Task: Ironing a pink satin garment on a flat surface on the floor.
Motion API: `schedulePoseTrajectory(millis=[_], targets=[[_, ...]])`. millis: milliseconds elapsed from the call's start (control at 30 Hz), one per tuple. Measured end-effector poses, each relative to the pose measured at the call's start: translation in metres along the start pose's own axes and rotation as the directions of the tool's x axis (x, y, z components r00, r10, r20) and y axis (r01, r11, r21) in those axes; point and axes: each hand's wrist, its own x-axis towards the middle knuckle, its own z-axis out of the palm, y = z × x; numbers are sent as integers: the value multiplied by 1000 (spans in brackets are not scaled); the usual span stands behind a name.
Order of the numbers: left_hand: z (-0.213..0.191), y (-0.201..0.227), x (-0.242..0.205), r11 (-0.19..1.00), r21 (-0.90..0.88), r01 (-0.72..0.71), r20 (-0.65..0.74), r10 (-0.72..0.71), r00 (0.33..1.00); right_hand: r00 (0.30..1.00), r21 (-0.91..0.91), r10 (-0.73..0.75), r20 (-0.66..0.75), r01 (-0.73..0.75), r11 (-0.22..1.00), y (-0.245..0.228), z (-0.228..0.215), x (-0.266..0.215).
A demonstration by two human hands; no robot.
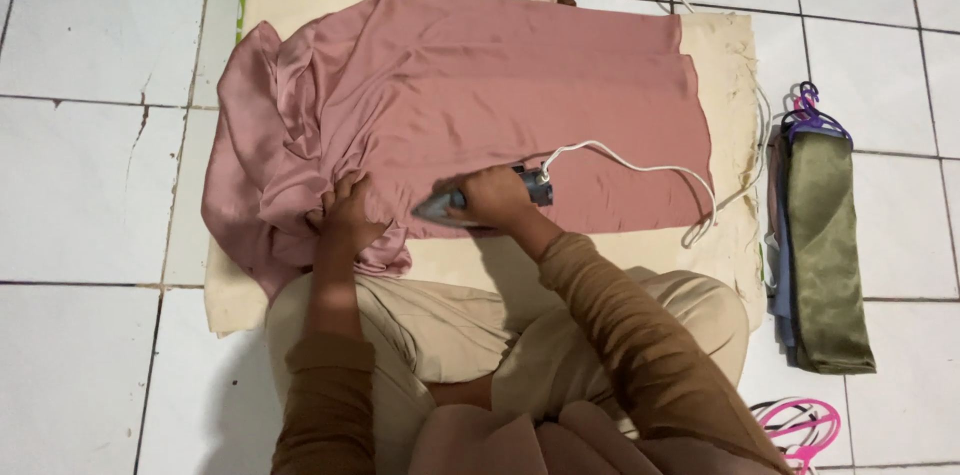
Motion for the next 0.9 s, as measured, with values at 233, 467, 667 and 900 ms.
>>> schedulePoseTrajectory(millis=[233, 467, 667, 900], targets=[[13, -10, 10, 999, -23, -32, -19, 31, 999, 998, -86, 64, -9, -65, 994, -5, 48, 31], [-2, -3, 2, 1000, -23, 20, 56, -19, 998, 991, -3, 131, -16, -131, 991, 22, 49, 15], [10, -13, 13, 999, -34, 1, 39, 0, 999, 933, -39, 355, 54, -353, 935, 99, 9, -41], [10, -16, 12, 997, -73, -23, 1, 24, 1000, 822, -106, 554, 132, -544, 833, 209, -21, -120]])
